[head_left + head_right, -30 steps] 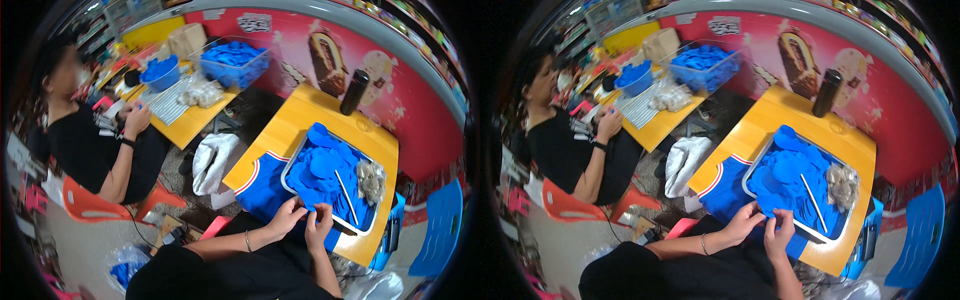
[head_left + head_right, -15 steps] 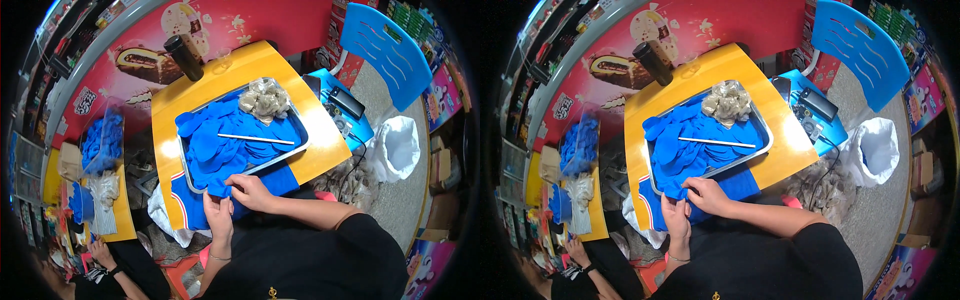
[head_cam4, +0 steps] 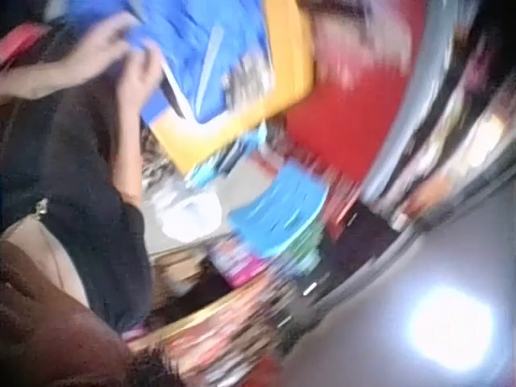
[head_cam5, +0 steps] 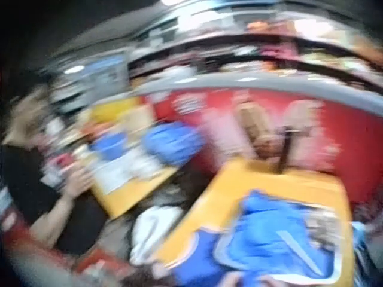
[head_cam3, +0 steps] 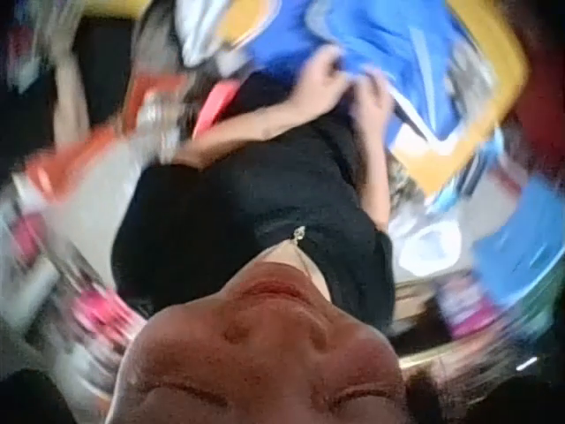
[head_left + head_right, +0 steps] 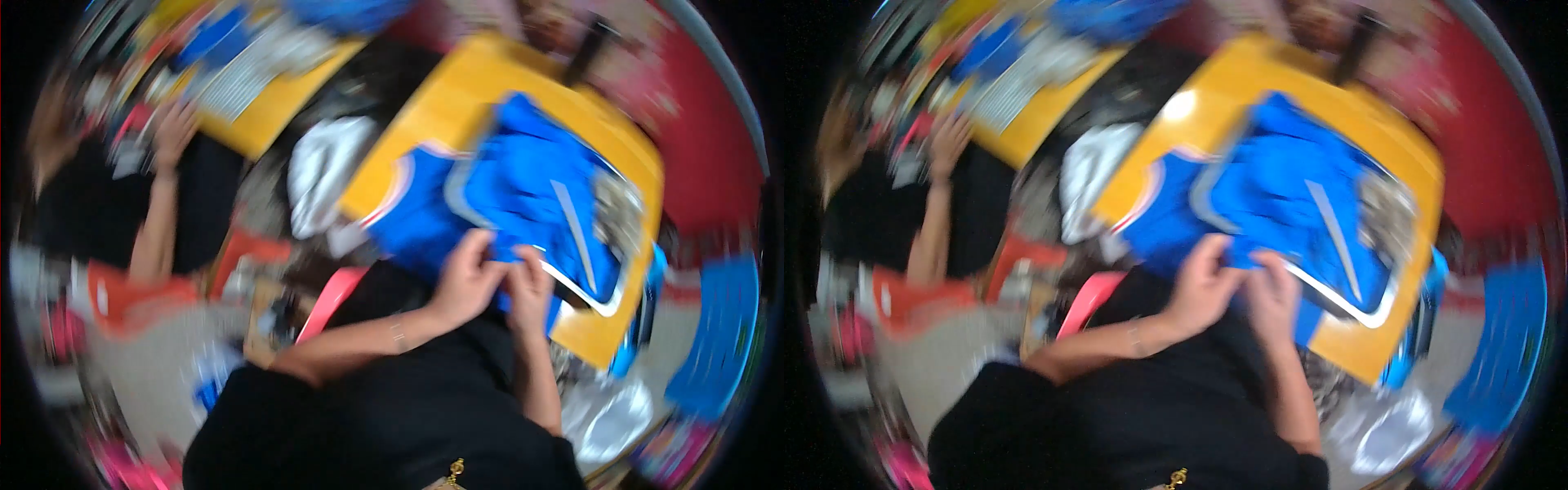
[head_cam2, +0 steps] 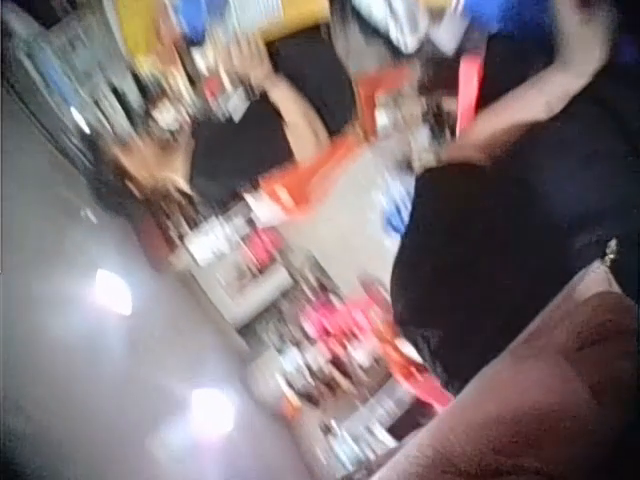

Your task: The recorder is stuffing small blue fabric pouches with weighted bags and using a wooden stick to tuck the material in.

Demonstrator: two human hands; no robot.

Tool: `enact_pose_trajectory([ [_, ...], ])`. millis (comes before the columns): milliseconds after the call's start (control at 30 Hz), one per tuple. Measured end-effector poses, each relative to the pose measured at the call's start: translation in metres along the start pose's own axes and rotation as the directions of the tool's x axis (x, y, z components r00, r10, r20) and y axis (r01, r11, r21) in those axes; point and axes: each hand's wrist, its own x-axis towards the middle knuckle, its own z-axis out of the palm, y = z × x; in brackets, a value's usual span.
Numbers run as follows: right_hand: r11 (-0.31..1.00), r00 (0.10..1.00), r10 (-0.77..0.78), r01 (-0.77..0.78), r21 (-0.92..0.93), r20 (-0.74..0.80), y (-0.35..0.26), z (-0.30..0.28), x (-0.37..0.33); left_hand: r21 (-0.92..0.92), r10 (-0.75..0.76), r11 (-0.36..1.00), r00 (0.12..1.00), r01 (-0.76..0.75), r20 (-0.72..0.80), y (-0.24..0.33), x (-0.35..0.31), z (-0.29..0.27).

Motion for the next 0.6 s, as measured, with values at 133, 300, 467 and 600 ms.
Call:
enact_pose_trajectory([
  [133, 0.998, 0.997, -0.07, 0.07, -0.003, -0.038, 0.022, -0.008, 0.003, -0.138, 0.024, 0.99, 0.99, -0.044, -0.141, -0.003, -0.001, -0.003],
  [300, 0.999, 1.0, -0.01, 0.011, 0.033, -0.024, 0.034, -0.007, 0.01, -0.148, 0.042, 0.987, 0.989, -0.064, -0.143, -0.011, -0.014, -0.028],
  [467, 0.991, 1.0, -0.022, 0.02, -0.136, -0.014, 0.018, -0.024, 0.034, -0.163, 0.148, 0.97, 0.973, -0.177, -0.178, -0.023, 0.003, -0.022],
  [600, 0.96, 0.997, -0.074, 0.078, -0.27, 0.024, -0.002, -0.029, 0.063, -0.246, 0.167, 0.936, 0.931, -0.254, -0.324, -0.018, 0.015, -0.022],
])
